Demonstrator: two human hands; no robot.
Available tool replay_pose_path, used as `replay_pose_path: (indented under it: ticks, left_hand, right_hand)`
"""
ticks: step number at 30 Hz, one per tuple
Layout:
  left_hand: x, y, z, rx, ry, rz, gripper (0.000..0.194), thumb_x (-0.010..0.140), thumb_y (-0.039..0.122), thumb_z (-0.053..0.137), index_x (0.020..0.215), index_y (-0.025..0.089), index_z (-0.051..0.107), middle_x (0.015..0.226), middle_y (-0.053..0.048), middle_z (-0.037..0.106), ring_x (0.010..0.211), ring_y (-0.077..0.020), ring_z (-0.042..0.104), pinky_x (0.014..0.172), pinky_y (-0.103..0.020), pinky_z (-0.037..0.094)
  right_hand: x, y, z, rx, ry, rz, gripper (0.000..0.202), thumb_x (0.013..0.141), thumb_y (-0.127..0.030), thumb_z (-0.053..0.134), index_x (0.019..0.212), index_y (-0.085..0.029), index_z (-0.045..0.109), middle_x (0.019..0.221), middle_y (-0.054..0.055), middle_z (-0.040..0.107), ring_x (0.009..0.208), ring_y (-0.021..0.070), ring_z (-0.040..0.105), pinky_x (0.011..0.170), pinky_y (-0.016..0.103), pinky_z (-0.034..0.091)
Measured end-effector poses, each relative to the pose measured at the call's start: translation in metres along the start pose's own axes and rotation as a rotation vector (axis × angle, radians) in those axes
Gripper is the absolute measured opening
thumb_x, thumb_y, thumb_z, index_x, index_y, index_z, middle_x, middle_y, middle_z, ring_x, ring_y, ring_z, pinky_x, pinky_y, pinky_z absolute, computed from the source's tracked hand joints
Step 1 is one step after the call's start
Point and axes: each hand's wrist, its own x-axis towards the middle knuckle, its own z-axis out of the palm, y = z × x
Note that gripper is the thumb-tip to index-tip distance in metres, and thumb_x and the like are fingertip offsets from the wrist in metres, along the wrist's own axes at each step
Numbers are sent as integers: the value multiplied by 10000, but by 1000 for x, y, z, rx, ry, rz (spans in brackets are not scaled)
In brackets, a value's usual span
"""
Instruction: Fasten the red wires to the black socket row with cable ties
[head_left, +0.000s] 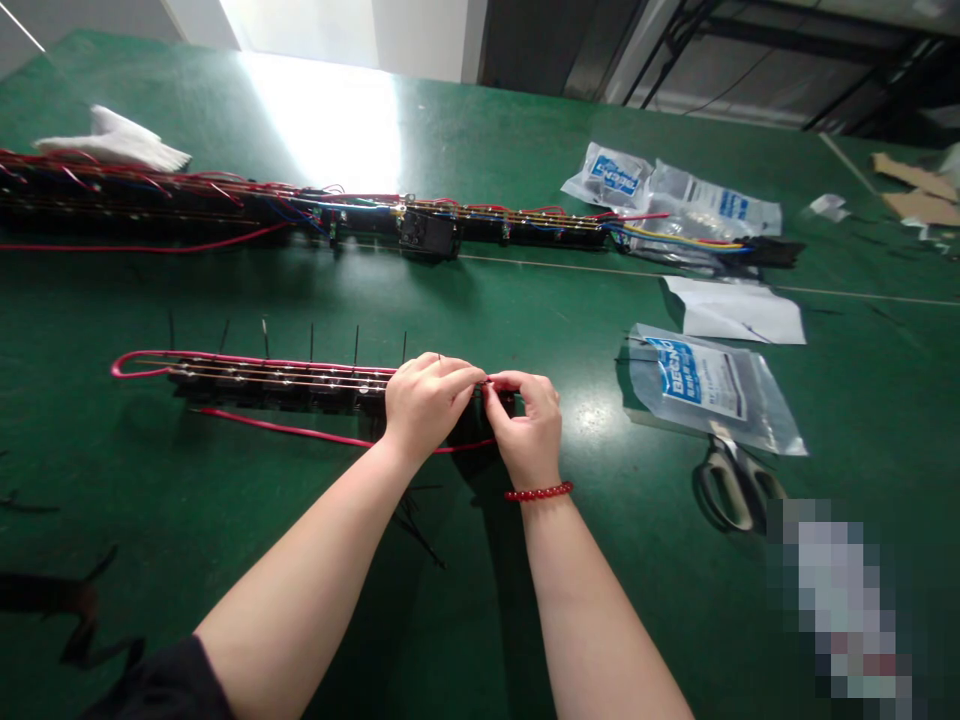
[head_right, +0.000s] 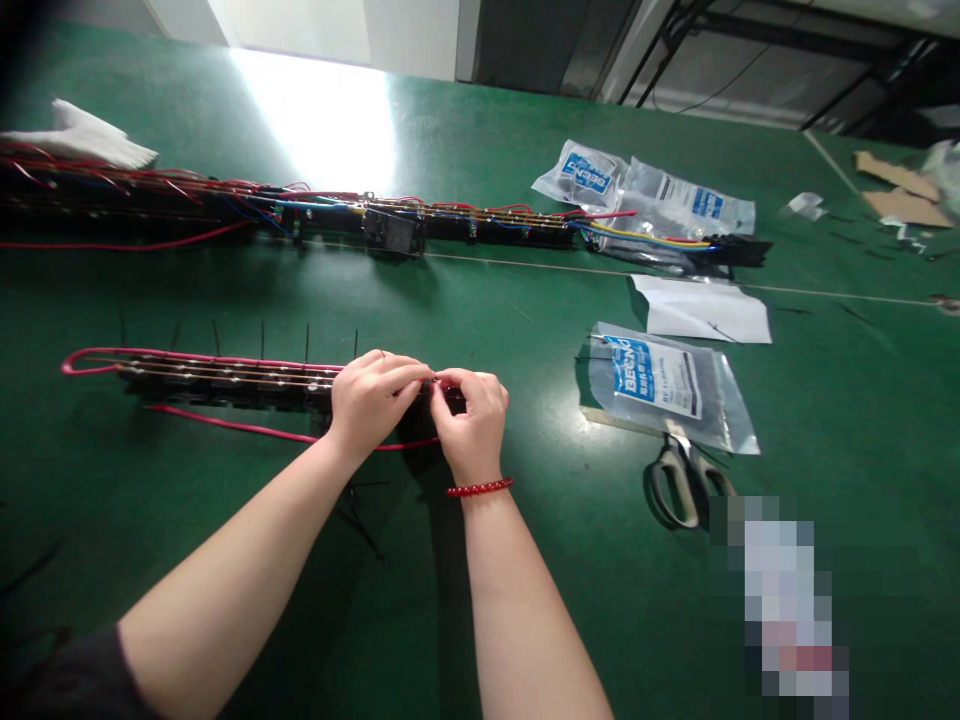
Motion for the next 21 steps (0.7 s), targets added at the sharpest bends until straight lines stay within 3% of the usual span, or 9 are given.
replay_pose_path:
  ticks: [21]
  left_hand:
    - [0, 1, 1, 28, 23, 19, 214, 956, 224, 590, 903, 275, 791, 983, 15, 796, 834, -177, 666, 806, -318, 521]
  right_hand:
    - [-1, -1, 0, 21, 21, -23, 26, 904, -252, 654, 897, -256, 679, 877, 6, 739, 879, 203, 654, 896, 403, 467]
